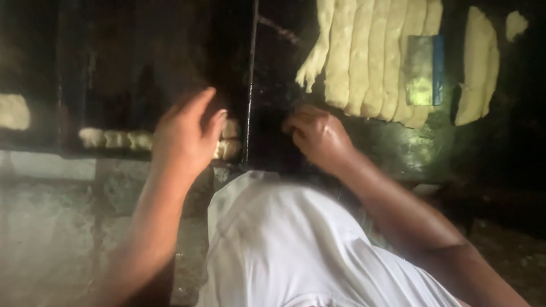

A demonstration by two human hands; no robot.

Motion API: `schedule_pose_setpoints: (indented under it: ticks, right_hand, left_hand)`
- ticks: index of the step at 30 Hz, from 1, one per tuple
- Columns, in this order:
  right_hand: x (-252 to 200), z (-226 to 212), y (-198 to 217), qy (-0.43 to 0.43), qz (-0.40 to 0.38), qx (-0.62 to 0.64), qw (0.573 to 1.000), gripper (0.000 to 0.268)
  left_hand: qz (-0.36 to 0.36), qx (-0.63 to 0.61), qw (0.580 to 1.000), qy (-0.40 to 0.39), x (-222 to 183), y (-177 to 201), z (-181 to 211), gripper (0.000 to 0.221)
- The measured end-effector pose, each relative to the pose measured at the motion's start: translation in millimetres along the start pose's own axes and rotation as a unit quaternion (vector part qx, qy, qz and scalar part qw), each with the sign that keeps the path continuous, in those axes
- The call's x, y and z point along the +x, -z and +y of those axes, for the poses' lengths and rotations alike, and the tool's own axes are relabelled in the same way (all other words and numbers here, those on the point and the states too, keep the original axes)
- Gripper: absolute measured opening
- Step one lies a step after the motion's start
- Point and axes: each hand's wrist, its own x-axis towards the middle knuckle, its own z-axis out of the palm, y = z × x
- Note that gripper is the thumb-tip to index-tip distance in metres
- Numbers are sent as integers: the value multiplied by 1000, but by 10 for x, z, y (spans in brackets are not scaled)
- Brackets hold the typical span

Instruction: Shaping and placing pieces of dough onto baking sheets.

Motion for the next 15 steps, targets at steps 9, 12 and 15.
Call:
schedule_pose_setpoints:
  ticks: [9,12,15]
  right_hand:
    - [433,627,602,-369,-45,200,906,36]
    - [90,1296,615,-346,74,88,931,19]
    - [-157,2040,749,-361,76,-42,928,36]
  left_hand:
    - [38,-98,994,40,-158,178,-31,26]
    - [31,-93,994,56,-191,205,18,26]
    - [26,-101,990,92,-174,192,177,25]
